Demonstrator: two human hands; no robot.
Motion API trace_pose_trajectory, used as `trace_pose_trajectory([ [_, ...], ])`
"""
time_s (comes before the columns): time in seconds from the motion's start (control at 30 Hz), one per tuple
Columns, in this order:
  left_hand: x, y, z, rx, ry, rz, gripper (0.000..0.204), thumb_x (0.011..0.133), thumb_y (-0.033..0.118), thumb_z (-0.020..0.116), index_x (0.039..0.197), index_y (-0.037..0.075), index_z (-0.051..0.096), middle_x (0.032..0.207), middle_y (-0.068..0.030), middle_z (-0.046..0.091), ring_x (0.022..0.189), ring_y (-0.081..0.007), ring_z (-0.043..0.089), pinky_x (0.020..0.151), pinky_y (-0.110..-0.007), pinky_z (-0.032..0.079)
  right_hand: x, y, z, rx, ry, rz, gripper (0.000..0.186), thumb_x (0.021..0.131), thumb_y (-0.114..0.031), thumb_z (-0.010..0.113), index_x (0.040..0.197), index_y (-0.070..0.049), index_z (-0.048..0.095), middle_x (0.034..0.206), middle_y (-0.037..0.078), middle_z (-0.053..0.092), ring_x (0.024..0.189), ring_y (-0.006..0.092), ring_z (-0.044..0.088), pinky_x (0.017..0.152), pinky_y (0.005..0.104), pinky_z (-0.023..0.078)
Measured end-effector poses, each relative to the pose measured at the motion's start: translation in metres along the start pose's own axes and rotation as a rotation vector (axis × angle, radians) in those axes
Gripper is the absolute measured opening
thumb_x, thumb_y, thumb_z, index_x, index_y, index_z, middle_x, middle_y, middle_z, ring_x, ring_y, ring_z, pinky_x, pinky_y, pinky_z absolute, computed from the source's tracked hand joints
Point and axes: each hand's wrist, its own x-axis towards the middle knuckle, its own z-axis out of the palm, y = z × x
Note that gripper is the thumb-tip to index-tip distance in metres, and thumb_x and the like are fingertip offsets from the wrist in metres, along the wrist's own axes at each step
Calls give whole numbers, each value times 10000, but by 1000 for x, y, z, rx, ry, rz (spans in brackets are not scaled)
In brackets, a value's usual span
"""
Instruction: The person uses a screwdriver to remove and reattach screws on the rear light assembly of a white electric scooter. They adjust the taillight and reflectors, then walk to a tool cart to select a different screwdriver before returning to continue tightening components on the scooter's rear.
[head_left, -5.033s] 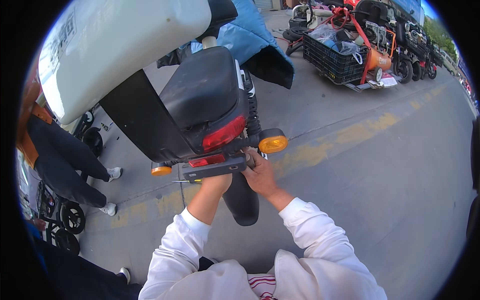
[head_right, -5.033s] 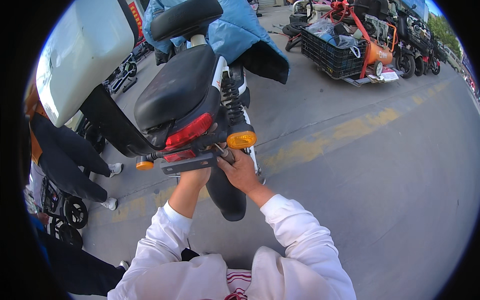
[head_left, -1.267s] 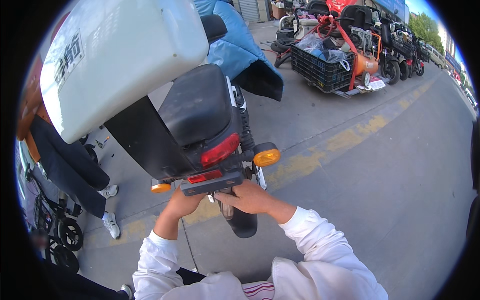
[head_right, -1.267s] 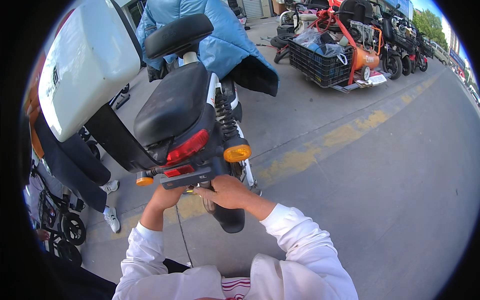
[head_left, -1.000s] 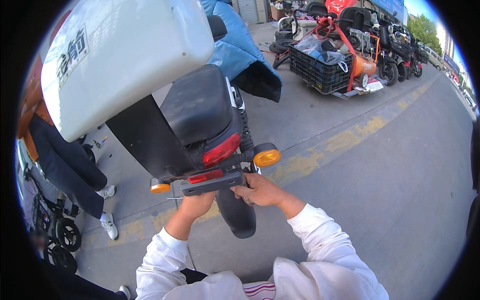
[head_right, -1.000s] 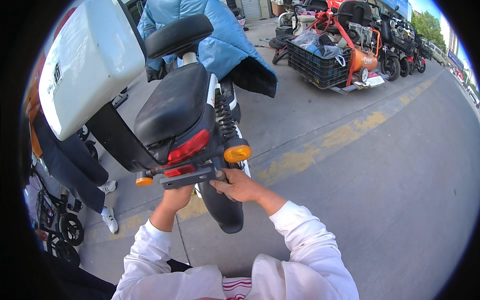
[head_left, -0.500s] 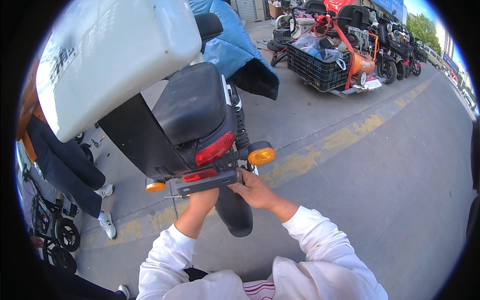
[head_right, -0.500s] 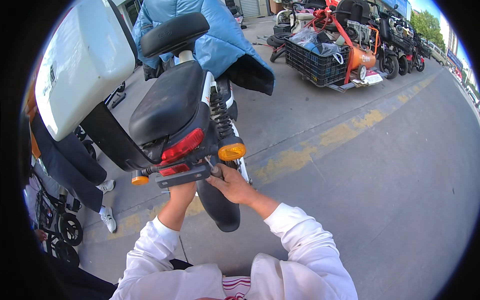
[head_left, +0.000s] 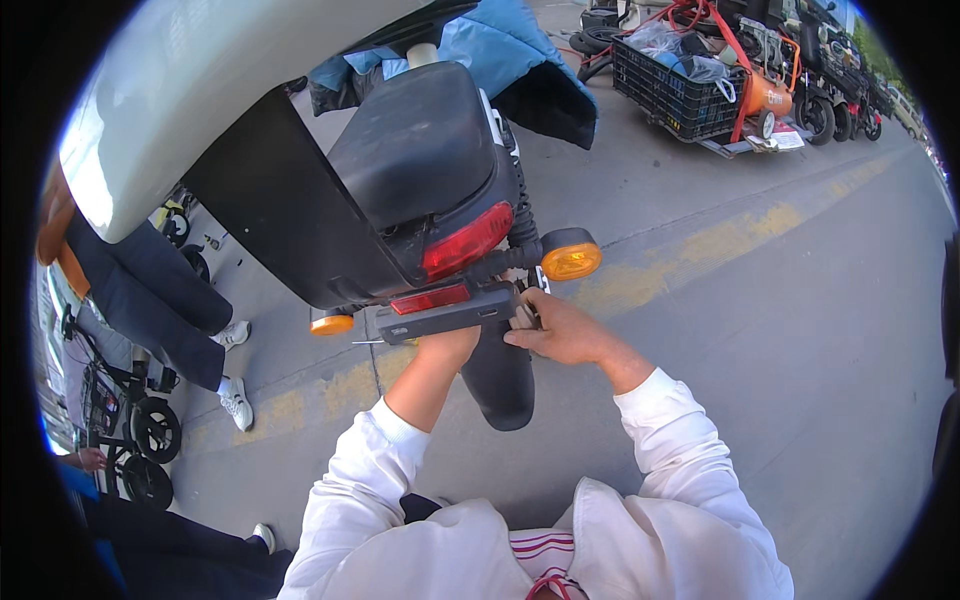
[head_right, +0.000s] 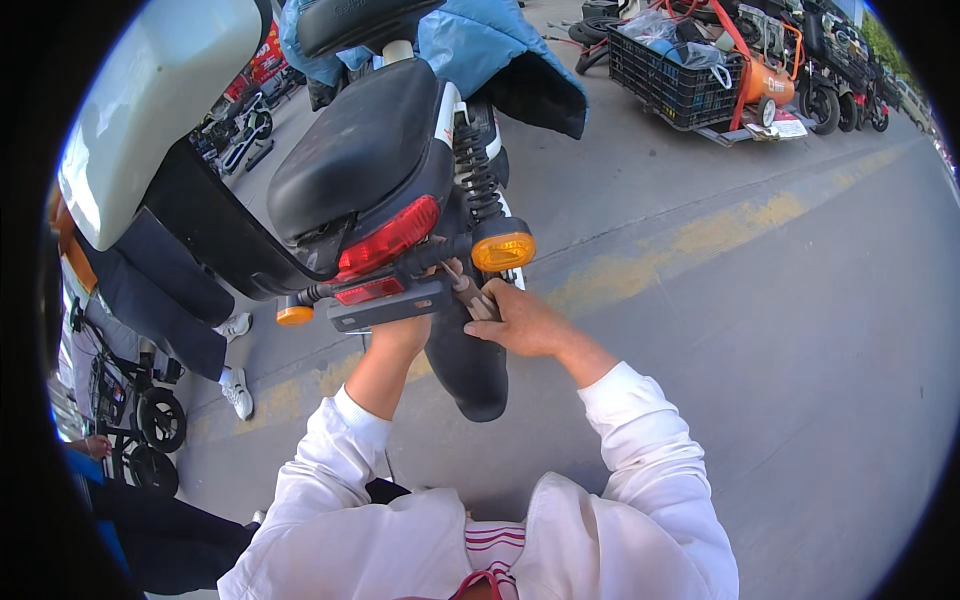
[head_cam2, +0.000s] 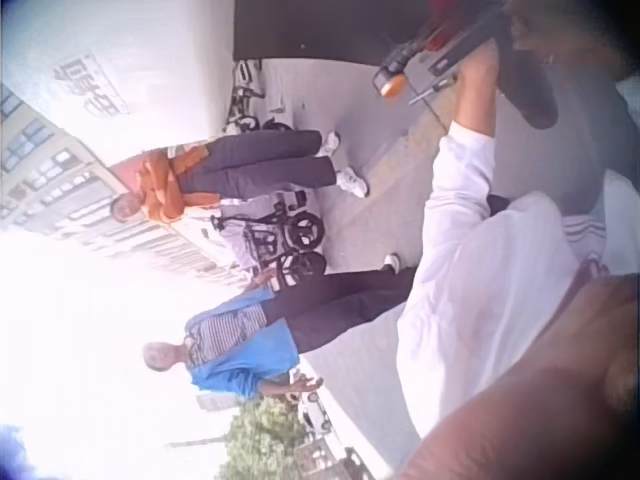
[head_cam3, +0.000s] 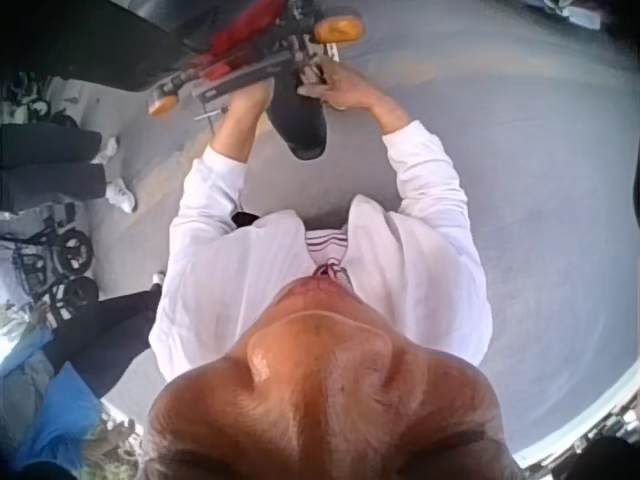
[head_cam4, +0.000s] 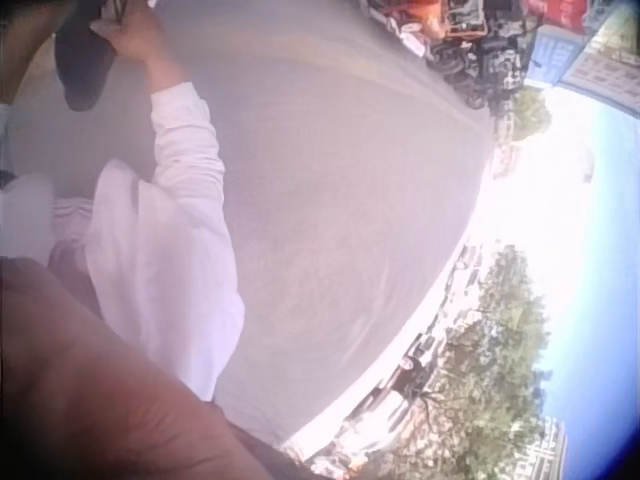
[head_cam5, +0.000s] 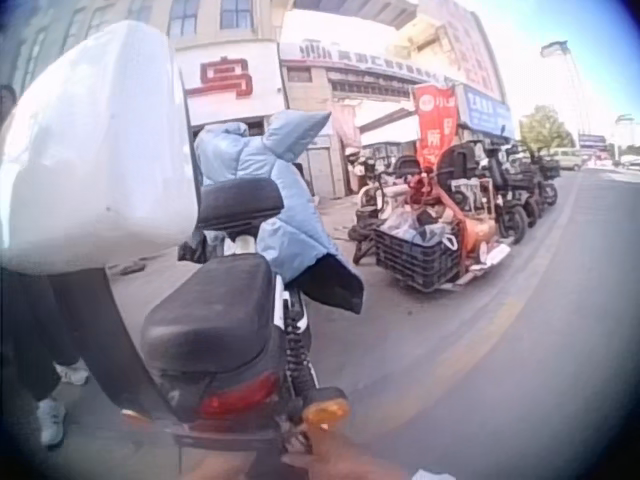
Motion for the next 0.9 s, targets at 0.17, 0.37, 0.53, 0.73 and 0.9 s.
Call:
trace_pose_trajectory([
  [0.17, -4, 8, -2, 85, 15, 72, 196, 900, 16, 578, 1051, 53, 697, 1014, -76, 720, 960, -203, 677, 866, -335, 524, 4, 7, -1, 22, -161, 37, 453, 904, -376, 689, 1125, -19, 520, 1010, 231, 656, 962, 394, 641, 804, 465, 481],
  [0.37, -9, -17, -1, 236, 96, -7, 144, 926, 141, 572, 972, 35, 658, 937, -137, 679, 910, -296, 645, 789, -412, 504, -7, -26, -6, -156, -211, -14, 544, 792, -322, 782, 1167, 14, 578, 977, 218, 687, 938, 377, 664, 822, 428, 504],
  [0.53, -7, 9, -15, 172, 20, -43, 145, 921, 96, 602, 1019, 47, 696, 959, -92, 700, 899, -202, 649, 791, -349, 524, -4, -23, 17, 1, -193, 37, 543, 773, -280, 804, 1158, 27, 574, 989, 225, 692, 958, 384, 669, 841, 420, 512],
  [0.73, -5, 15, -7, 82, 25, -80, 147, 932, 103, 607, 1034, 47, 697, 945, -71, 702, 872, -160, 642, 785, -331, 531, -4, -8, 16, 88, -93, 31, 575, 783, -220, 801, 1232, 19, 531, 1061, 227, 683, 993, 391, 667, 873, 420, 511],
  [0.9, 1, 14, -5, -42, -69, -152, 145, 936, 100, 614, 1047, 46, 689, 947, -65, 694, 877, -159, 639, 791, -329, 531, -1, -5, 8, 32, -16, 14, 555, 798, -156, 788, 1247, 14, 509, 1049, 221, 675, 1000, 389, 666, 883, 419, 512],
])
